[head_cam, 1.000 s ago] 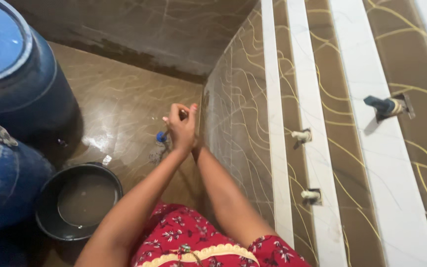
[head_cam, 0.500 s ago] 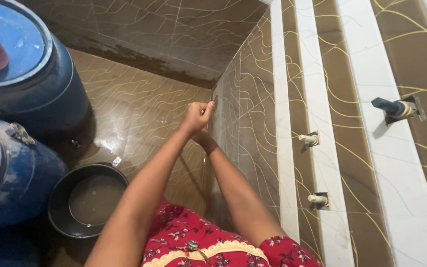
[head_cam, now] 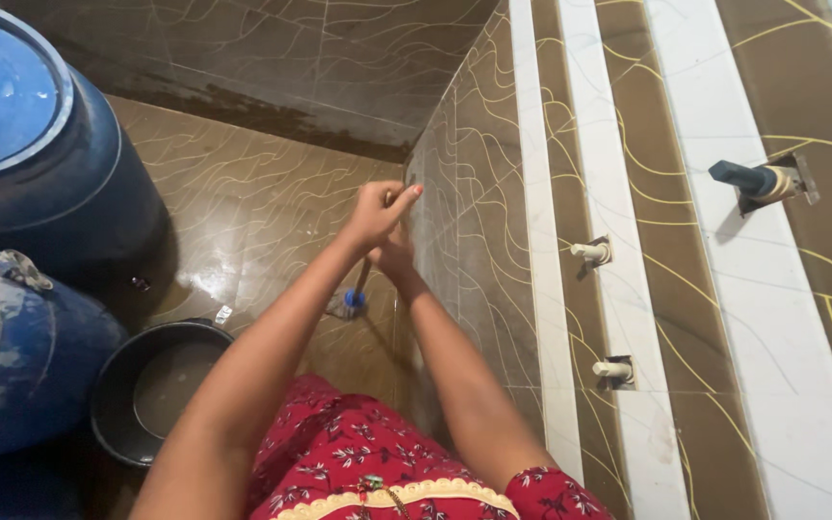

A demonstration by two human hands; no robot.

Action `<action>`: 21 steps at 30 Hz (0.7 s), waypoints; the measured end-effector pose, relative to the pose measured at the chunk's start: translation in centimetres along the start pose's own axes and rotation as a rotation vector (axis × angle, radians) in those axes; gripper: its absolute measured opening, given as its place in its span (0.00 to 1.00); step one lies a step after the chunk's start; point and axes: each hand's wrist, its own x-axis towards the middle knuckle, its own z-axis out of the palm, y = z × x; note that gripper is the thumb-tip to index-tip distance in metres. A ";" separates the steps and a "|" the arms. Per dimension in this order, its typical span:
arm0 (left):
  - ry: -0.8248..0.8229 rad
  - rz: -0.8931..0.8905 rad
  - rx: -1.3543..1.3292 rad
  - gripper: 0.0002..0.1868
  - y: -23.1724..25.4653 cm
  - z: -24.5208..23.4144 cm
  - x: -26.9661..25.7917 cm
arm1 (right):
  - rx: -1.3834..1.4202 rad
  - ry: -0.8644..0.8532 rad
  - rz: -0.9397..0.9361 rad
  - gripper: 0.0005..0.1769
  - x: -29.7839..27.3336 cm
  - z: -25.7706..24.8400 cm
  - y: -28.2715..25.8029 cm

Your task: The person washes a floor by dipping a mop into a bucket of water and repeatedly scrubbing the tile surface by hand.

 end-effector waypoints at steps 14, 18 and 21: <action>0.026 0.019 0.210 0.18 -2.7 3.1 -2.6 | 1.190 -0.033 0.080 0.28 2.3 0.3 5.1; -0.093 -0.065 0.262 0.18 -4.4 3.3 -0.3 | 1.379 -0.007 0.191 0.32 2.6 -0.7 6.0; -0.189 -0.032 0.196 0.17 -4.9 3.9 1.0 | 0.339 0.114 -0.130 0.35 3.4 -1.4 5.7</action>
